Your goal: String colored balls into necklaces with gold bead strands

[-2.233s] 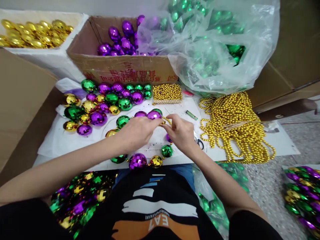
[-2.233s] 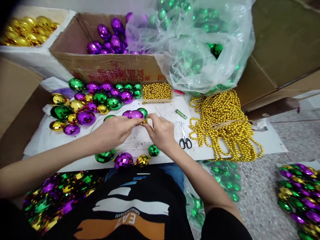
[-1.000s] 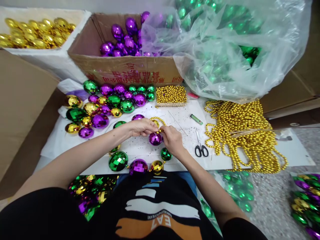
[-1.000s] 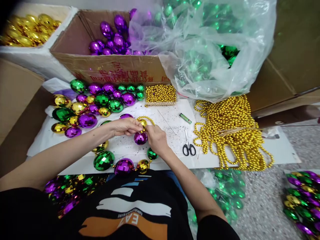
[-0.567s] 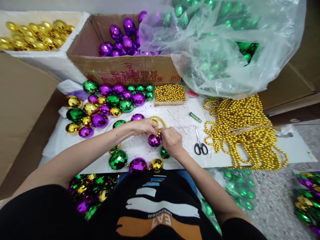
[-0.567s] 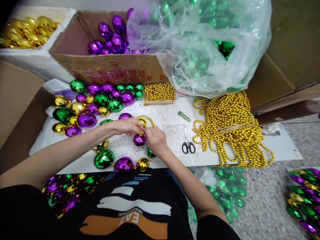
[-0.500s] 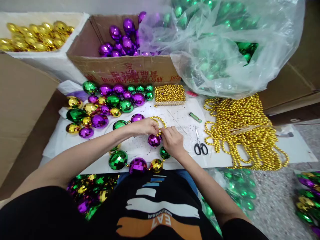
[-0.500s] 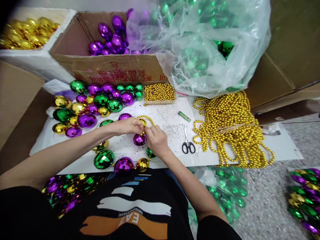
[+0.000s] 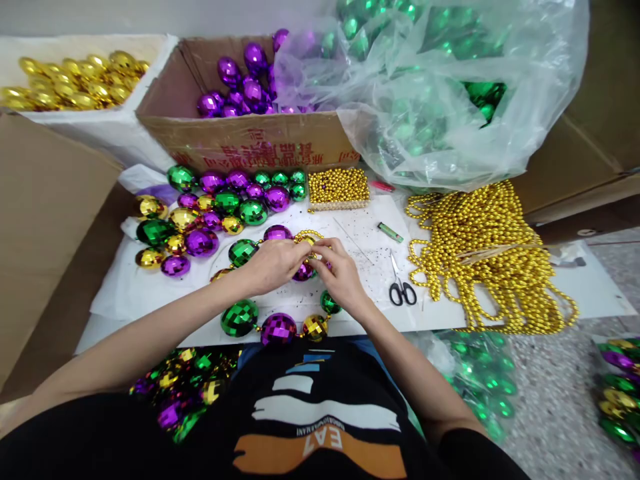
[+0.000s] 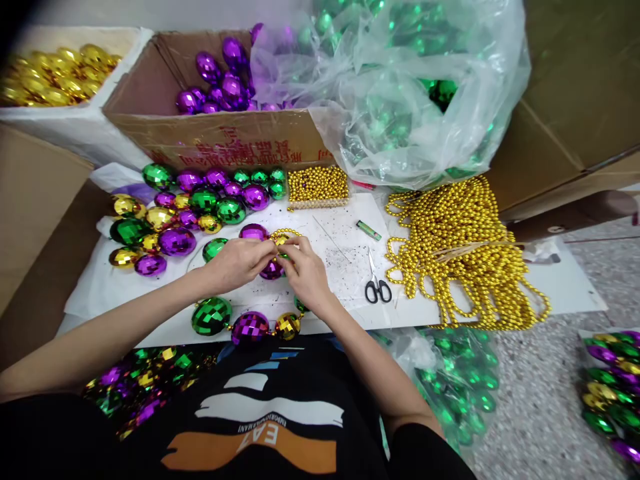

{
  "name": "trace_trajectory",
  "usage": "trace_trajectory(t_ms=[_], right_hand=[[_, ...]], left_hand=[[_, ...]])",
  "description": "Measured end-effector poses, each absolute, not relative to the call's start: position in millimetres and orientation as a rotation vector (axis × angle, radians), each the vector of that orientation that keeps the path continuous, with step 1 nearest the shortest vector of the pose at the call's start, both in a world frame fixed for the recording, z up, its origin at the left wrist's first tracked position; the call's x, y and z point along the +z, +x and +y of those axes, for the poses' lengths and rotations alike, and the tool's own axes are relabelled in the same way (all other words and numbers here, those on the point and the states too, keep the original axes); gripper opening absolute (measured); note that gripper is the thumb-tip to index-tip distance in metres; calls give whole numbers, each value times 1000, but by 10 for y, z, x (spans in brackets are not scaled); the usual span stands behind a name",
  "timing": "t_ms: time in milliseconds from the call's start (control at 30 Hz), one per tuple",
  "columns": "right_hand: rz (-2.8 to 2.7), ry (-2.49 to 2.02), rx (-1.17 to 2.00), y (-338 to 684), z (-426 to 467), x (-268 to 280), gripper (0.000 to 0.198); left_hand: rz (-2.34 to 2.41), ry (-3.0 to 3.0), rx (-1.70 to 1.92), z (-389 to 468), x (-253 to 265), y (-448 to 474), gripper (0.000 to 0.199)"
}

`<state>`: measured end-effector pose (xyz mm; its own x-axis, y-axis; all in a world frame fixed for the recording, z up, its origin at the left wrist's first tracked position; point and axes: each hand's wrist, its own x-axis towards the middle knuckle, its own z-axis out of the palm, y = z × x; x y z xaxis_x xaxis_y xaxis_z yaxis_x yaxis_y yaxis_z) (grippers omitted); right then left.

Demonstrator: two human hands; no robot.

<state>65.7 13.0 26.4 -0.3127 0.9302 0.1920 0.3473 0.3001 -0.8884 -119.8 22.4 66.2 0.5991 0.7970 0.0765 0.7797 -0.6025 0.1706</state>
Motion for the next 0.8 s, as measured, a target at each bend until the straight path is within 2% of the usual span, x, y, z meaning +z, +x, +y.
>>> trace_trajectory(t_ms=[200, 333, 433, 533, 633, 800], right_hand=[[-1404, -1067, 1674, 584, 172, 136, 29], [-1152, -1094, 1843, 622, 49, 73, 33], [-1051, -1079, 1934, 603, -60, 10, 32], [-1036, -1023, 1900, 535, -140, -46, 30], [-1109, -994, 1707, 464, -167, 10, 28], [-1301, -923, 1345, 412, -150, 566, 25]], left_hand=[[1445, 2483, 284, -44, 625, -1331, 22], [1600, 2029, 424, -361, 583, -1398, 21], [1461, 1574, 471, -545, 501, -1417, 22], [1211, 1176, 490, -612, 396, -1439, 27], [1149, 971, 564, -589, 372, -1479, 34], [1135, 1042, 829, -468, 661, -1495, 37]])
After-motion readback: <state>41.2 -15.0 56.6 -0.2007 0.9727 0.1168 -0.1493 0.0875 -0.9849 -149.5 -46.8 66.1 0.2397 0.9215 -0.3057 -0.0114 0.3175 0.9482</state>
